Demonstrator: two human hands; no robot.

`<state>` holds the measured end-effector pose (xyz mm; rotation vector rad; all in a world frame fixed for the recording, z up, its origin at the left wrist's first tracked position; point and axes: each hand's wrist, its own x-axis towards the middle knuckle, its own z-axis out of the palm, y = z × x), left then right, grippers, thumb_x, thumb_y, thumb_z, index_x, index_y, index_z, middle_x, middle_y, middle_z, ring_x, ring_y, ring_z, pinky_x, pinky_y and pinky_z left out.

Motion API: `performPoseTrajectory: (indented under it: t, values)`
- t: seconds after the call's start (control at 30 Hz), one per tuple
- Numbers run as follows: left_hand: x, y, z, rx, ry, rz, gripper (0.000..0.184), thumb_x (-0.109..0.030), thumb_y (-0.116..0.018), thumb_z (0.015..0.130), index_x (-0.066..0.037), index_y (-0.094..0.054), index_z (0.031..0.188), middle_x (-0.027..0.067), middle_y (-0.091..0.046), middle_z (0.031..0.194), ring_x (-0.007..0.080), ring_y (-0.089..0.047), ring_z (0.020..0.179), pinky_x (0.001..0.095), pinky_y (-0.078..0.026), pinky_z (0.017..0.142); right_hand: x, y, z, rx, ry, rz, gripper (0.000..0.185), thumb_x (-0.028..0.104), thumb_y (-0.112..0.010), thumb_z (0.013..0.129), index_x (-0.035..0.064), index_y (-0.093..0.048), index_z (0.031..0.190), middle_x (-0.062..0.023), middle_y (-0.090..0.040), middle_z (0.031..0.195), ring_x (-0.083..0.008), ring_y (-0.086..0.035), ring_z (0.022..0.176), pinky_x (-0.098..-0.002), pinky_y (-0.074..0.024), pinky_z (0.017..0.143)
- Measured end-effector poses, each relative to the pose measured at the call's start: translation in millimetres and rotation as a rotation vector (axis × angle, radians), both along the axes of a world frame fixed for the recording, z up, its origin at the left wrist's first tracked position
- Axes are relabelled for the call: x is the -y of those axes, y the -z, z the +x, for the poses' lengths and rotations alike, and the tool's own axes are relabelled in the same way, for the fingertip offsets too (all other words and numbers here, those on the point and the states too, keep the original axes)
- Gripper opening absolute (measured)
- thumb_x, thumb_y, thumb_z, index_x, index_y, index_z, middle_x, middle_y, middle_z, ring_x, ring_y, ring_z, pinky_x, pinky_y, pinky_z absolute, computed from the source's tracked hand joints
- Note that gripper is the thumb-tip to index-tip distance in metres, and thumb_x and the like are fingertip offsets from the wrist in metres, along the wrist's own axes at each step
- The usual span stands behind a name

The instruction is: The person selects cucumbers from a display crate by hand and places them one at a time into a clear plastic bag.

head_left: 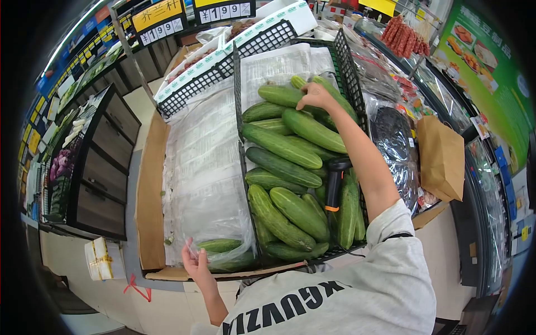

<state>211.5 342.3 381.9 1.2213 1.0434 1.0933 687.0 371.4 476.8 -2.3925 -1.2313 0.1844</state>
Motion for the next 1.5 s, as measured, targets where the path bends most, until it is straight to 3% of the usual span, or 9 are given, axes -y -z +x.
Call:
performPoseTrajectory:
  t: [0.17, 0.27, 0.33, 0.43, 0.47, 0.67, 0.9, 0.97, 1.5]
  values:
    - [1.7, 12.6, 2.3, -0.011, -0.015, -0.025, 0.034, -0.002, -0.048, 0.074, -0.001, -0.042, 0.108, 0.0017, -0.047, 0.097, 0.0036, -0.035, 0.064, 0.0166, -0.032, 0.055, -0.4, -16.0, -43.9, 0.283, -0.158, 0.152, 0.051, 0.030, -0.063, 0.061, -0.0033, -0.054, 0.098, -0.0192, -0.054, 0.098, -0.0278, -0.052, 0.091, -0.0319, -0.0393, 0.081]
    - [2.5, 13.1, 3.5, -0.005, 0.014, -0.032, 0.034, -0.002, -0.048, 0.074, -0.001, -0.042, 0.107, 0.0031, -0.045, 0.105, 0.0037, -0.036, 0.065, 0.0168, -0.033, 0.056, -0.1, -31.9, -126.3, 0.050, -0.583, 0.301, 0.042, 0.027, -0.061, 0.065, -0.0027, -0.055, 0.094, -0.0180, -0.055, 0.094, -0.0261, -0.052, 0.090, -0.0319, -0.0398, 0.080]
    - [3.1, 3.8, 6.7, 0.042, -0.004, -0.033, 0.034, -0.002, -0.048, 0.074, -0.001, -0.043, 0.108, 0.0019, -0.047, 0.100, 0.0032, -0.036, 0.064, 0.0164, -0.032, 0.054, -1.3, -28.0, -185.9, -0.215, -0.914, 0.005, 0.027, 0.020, -0.056, 0.070, -0.0007, -0.056, 0.087, -0.0145, -0.058, 0.084, -0.0233, -0.055, 0.080, -0.0310, -0.0429, 0.072]
    - [0.8, -3.3, 2.9, 0.096, 0.025, -0.092, 0.034, -0.003, -0.048, 0.075, -0.001, -0.043, 0.108, 0.0006, -0.048, 0.096, 0.0025, -0.038, 0.064, 0.0155, -0.031, 0.052, -11.9, 56.6, -265.2, -0.254, -1.361, 0.099, 0.021, 0.014, -0.047, 0.072, 0.0023, -0.058, 0.084, -0.0166, -0.057, 0.076, -0.0306, -0.054, 0.070, -0.0348, -0.0436, 0.066]
    - [0.7, -3.6, 3.2, 0.097, 0.020, -0.086, 0.034, -0.003, -0.048, 0.075, -0.001, -0.043, 0.108, 0.0006, -0.048, 0.096, 0.0025, -0.038, 0.064, 0.0155, -0.031, 0.052, -20.3, 72.3, -296.3, -0.207, -1.256, -0.216, 0.020, 0.013, -0.048, 0.069, 0.0028, -0.059, 0.081, -0.0162, -0.057, 0.073, -0.0323, -0.054, 0.067, -0.0359, -0.0437, 0.065]
    - [10.8, 4.4, -7.8, 0.205, -0.057, -0.139, 0.033, -0.003, -0.048, 0.075, 0.000, -0.043, 0.108, 0.0006, -0.049, 0.092, 0.0013, -0.041, 0.064, 0.0147, -0.030, 0.051, -35.4, 177.5, -395.5, -0.036, -1.071, -0.313, 0.019, 0.020, -0.052, 0.061, 0.0064, -0.062, 0.071, -0.0140, -0.059, 0.074, -0.0273, -0.057, 0.071, -0.0364, -0.0452, 0.060]
    - [21.2, 8.3, -9.1, 0.184, -0.021, -0.171, 0.032, -0.005, -0.048, 0.076, -0.001, -0.043, 0.107, -0.0025, -0.049, 0.081, 0.0001, -0.037, 0.061, 0.0129, -0.029, 0.050, -16.3, 172.0, -400.4, -0.105, -1.120, -0.192, 0.024, 0.022, -0.055, 0.063, 0.0157, -0.062, 0.086, -0.0080, -0.060, 0.075, -0.0224, -0.059, 0.072, -0.0323, -0.0463, 0.063]
    - [20.5, 7.1, -6.9, 0.179, -0.024, -0.178, 0.032, -0.004, -0.048, 0.076, -0.001, -0.043, 0.106, -0.0025, -0.049, 0.080, 0.0001, -0.037, 0.062, 0.0129, -0.029, 0.050, -18.6, 202.5, -404.9, -0.930, -0.778, -0.297, 0.025, 0.018, -0.052, 0.066, 0.0154, -0.061, 0.090, -0.0031, -0.060, 0.074, -0.0186, -0.058, 0.071, -0.0290, -0.0456, 0.064]
    - [25.4, -6.7, -1.7, 0.266, -0.097, -0.102, 0.032, 0.001, -0.046, 0.075, 0.000, -0.041, 0.107, 0.0050, -0.048, 0.090, 0.0092, -0.048, 0.080, 0.0218, -0.039, 0.071, -12.9, 229.2, -418.6, -0.446, -1.086, -0.059, 0.031, 0.021, -0.054, 0.064, 0.0040, -0.054, 0.090, -0.0079, -0.057, 0.087, -0.0241, -0.055, 0.073, -0.0293, -0.0441, 0.067]
